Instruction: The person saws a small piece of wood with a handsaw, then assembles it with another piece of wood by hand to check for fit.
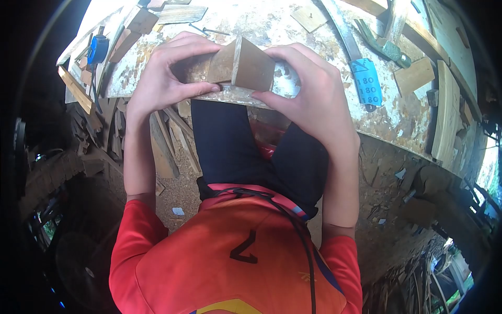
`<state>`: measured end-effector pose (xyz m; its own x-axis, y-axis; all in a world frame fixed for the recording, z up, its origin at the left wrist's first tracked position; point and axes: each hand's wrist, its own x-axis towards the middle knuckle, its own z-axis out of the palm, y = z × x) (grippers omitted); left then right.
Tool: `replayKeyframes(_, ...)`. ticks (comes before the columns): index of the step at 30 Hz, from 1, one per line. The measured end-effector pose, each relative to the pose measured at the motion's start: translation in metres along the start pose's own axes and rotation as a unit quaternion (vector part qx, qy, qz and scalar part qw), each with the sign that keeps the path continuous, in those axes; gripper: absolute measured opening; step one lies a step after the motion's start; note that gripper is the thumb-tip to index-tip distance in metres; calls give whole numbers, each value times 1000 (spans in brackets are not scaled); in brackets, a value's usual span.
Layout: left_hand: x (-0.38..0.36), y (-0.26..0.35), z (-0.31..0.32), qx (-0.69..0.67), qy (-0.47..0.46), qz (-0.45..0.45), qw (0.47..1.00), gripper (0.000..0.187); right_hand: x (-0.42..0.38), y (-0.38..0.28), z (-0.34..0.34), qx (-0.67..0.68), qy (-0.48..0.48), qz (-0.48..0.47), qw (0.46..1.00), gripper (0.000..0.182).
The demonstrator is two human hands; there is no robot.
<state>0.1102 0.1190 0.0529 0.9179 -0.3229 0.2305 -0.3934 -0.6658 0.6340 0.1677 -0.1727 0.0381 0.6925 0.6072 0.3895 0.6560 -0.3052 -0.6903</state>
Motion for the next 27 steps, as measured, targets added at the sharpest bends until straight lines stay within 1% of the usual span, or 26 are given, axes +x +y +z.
replayKeyframes(4,0,-2,2,-1,6,6,1000,62,0,-1,-5,0,-32,29,999,57)
replayKeyframes(7,-2,-5,5,-8,20,12,1000,61,2,2,-6,-6,-22,-9,1000,57)
replayKeyframes(10,-4,-5,7,-10,28,15,999,61,1,2,-6,3,-25,2,1000,58)
replayKeyframes(13,-5,-6,9,-17,31,15,999,61,3,4,-7,-48,-4,-48,998,59)
replayKeyframes(16,-7,-8,13,-21,40,21,999,61,4,6,-9,-57,-15,-61,996,58)
replayKeyframes(27,-13,-6,15,-8,61,33,998,62,2,7,-7,-48,-15,-43,998,57)
